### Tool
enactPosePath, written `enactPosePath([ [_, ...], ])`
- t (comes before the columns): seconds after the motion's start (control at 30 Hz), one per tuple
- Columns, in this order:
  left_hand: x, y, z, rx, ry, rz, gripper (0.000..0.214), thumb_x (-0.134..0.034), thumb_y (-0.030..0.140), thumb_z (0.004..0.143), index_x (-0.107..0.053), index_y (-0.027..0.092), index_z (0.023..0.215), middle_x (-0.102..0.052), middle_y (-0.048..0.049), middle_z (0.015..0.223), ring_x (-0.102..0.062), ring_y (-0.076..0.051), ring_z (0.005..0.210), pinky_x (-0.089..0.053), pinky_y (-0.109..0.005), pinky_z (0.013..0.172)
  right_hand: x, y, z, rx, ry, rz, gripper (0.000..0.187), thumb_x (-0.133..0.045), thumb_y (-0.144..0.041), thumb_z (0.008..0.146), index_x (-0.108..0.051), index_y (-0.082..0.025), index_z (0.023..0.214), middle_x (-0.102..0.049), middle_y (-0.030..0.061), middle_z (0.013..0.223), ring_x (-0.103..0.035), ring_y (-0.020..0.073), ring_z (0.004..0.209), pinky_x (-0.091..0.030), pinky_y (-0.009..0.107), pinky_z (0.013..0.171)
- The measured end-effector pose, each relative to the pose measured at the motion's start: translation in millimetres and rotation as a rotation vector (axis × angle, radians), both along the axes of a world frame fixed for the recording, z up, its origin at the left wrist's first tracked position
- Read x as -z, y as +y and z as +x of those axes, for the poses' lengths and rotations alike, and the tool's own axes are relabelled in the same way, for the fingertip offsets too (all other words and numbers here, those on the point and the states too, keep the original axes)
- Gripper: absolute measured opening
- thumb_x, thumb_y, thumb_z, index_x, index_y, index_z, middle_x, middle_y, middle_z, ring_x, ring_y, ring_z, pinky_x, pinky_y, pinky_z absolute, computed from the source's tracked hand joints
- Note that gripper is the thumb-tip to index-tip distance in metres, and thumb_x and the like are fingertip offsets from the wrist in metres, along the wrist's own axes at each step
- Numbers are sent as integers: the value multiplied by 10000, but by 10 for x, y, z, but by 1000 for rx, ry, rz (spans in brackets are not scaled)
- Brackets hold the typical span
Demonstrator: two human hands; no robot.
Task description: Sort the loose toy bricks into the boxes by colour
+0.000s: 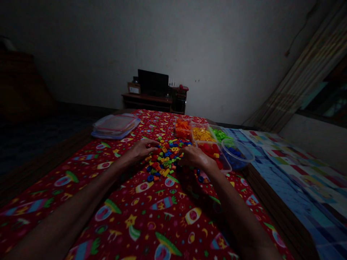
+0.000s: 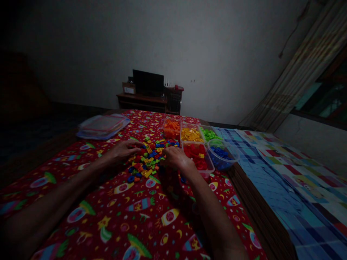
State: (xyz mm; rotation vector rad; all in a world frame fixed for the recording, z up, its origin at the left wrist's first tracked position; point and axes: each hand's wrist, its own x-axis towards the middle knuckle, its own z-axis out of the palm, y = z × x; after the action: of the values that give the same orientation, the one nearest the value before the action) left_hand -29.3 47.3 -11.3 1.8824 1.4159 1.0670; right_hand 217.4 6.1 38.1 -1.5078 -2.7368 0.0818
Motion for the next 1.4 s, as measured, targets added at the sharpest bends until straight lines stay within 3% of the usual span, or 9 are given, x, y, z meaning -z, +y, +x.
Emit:
enactPosePath([
  [0.1, 36, 67, 1, 84, 193, 107, 300, -715, 452, 566, -720, 224, 761, -706, -59, 906, -621, -256, 899, -483, -361, 816, 1, -26, -46, -8, -80, -29, 256, -591, -284, 811, -664, -215, 1047, -673, 78, 1005, -602, 191, 926, -389, 239, 694],
  [0.2, 13, 49, 14, 25, 222, 78, 333, -712, 492, 572, -709, 214, 755, -699, -59, 851, -625, -258, 847, -486, -370, 794, 8, 1, -44, 14, -55, -8, 242, -508, -194, 826, -675, -193, 1001, -674, 88, 974, -607, 177, 860, -381, 236, 659],
  [0.4, -76, -79, -40, 28, -296, -215, 456, -685, 551, 634, -648, 204, 927, -696, -44, 901, -660, -204, 805, -537, -306, 693, -6, 76, 86, 36, 73, 40, 245, -498, -135, 811, -663, -166, 988, -668, 66, 905, -577, 140, 766, -353, 217, 619],
  [0.67, -133, -127, 45, -28, -516, -332, 284, -730, 373, 654, -625, 190, 845, -682, -31, 859, -650, -170, 811, -550, -265, 694, -22, 152, 173, 154, -4, 95, 259, -450, -177, 851, -689, -158, 950, -681, 104, 859, -602, 159, 737, -372, 227, 610],
  [0.77, -201, -140, 78, -27, -798, -445, 112, -603, 294, 784, -595, 186, 756, -673, -43, 797, -645, -139, 766, -555, -242, 695, -57, 134, 164, 216, -97, 71, 263, -455, -148, 817, -704, -145, 901, -696, 119, 849, -627, 170, 730, -379, 228, 586],
  [0.87, -235, -142, 85, 40, -900, -514, 220, -486, 326, 861, -583, 179, 729, -658, -63, 755, -633, -125, 720, -549, -226, 663, -51, 71, 100, 175, -144, 33, 235, -523, -188, 788, -703, -168, 938, -694, 122, 961, -639, 198, 838, -407, 235, 615],
  [1.03, -91, -72, 52, -53, -468, -270, 274, -595, 467, 738, -569, 196, 704, -601, -5, 624, -576, -131, 579, -467, -225, 504, 40, 27, 35, 110, -136, 38, 213, -515, -194, 818, -677, -173, 954, -682, 118, 967, -617, 195, 868, -404, 248, 656],
  [1.2, 124, 47, 27, -59, 144, 52, 249, -618, 416, 651, -693, 213, 774, -725, -42, 829, -644, -257, 854, -485, -318, 752, 98, 72, 119, 97, -20, 257, 254, -429, -235, 903, -637, -124, 997, -656, 124, 938, -569, 182, 838, -356, 261, 695],
  [1.4, 194, 60, 76, 22, 394, 118, 323, -530, 419, 747, -737, 206, 872, -729, -98, 944, -650, -278, 888, -466, -345, 799, 125, 107, 65, 74, 19, 272, 296, -366, -241, 925, -639, -129, 951, -627, 100, 805, -509, 159, 703, -268, 274, 610],
])
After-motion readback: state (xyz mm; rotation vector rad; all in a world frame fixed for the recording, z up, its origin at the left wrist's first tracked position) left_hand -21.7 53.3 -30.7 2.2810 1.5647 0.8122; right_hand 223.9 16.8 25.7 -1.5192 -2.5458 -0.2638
